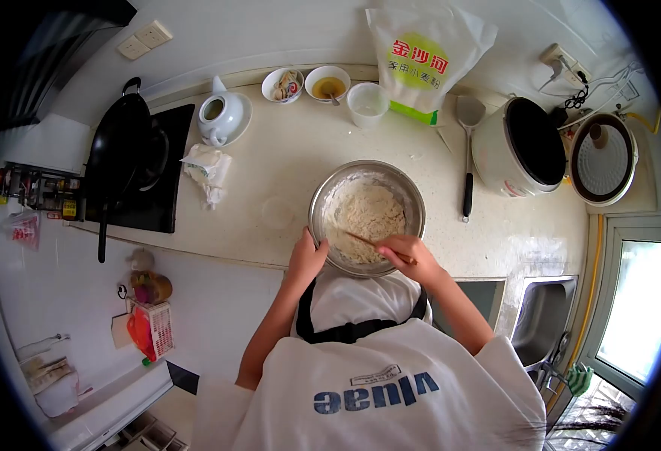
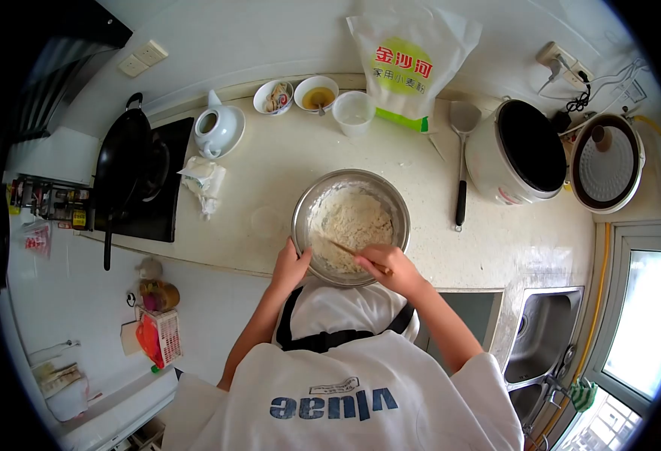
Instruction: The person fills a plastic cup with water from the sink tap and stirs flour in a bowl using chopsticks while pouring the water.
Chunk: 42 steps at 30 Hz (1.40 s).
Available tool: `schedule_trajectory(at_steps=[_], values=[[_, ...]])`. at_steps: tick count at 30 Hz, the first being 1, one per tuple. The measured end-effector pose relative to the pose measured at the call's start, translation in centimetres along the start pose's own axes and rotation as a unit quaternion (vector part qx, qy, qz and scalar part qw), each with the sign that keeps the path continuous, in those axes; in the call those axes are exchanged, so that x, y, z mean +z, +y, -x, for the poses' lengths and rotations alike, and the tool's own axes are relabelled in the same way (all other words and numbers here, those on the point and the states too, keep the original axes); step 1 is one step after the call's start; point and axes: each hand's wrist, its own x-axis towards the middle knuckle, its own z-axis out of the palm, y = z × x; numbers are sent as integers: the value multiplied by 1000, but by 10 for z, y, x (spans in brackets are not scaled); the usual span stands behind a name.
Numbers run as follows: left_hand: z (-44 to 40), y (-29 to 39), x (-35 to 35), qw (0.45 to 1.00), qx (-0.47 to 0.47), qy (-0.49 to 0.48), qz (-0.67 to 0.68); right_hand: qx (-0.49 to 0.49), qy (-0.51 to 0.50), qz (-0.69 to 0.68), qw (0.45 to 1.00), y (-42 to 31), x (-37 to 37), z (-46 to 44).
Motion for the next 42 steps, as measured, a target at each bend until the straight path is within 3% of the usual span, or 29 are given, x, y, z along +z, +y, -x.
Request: schedule_trajectory(at_steps=[3, 5, 6, 10, 14, 17, 22, 25, 27, 29, 35, 37, 42], values=[[-5, 40, -17, 967, -163, -68, 182, 29, -60, 16, 998, -24, -37, 17], [-6, 34, -9, 962, -166, -59, 208, 81, 5, -12, 997, -39, -57, 24], [-8, 31, -7, 960, -166, -52, 221, 48, 19, 20, 998, -38, -65, 23], [-10, 33, -6, 953, -164, -48, 249, 96, 43, 83, 991, -17, -69, 8], [-10, 24, -1, 949, -156, -37, 270, -10, 93, 90, 992, 7, -39, -10], [-7, 28, 0, 948, -168, -36, 267, -48, 63, 18, 997, 12, -20, -19], [-7, 43, -6, 946, -205, -27, 251, -30, -86, 3, 996, -11, -28, 9], [-8, 43, -4, 947, -199, -13, 250, 46, -35, -51, 997, -31, -60, 32], [-8, 42, -3, 947, -198, -13, 254, 105, -14, 6, 994, -51, -84, 32], [-9, 38, -2, 945, -196, -18, 262, 73, 51, 118, 989, -44, -91, 27], [-9, 34, -1, 946, -180, -24, 268, 22, 91, 66, 993, 2, -52, -3], [-6, 31, -2, 949, -180, -25, 257, -47, 65, -6, 997, 15, -25, -10], [-7, 39, 1, 957, -167, 13, 238, -30, -110, 20, 993, -32, -22, 6]])
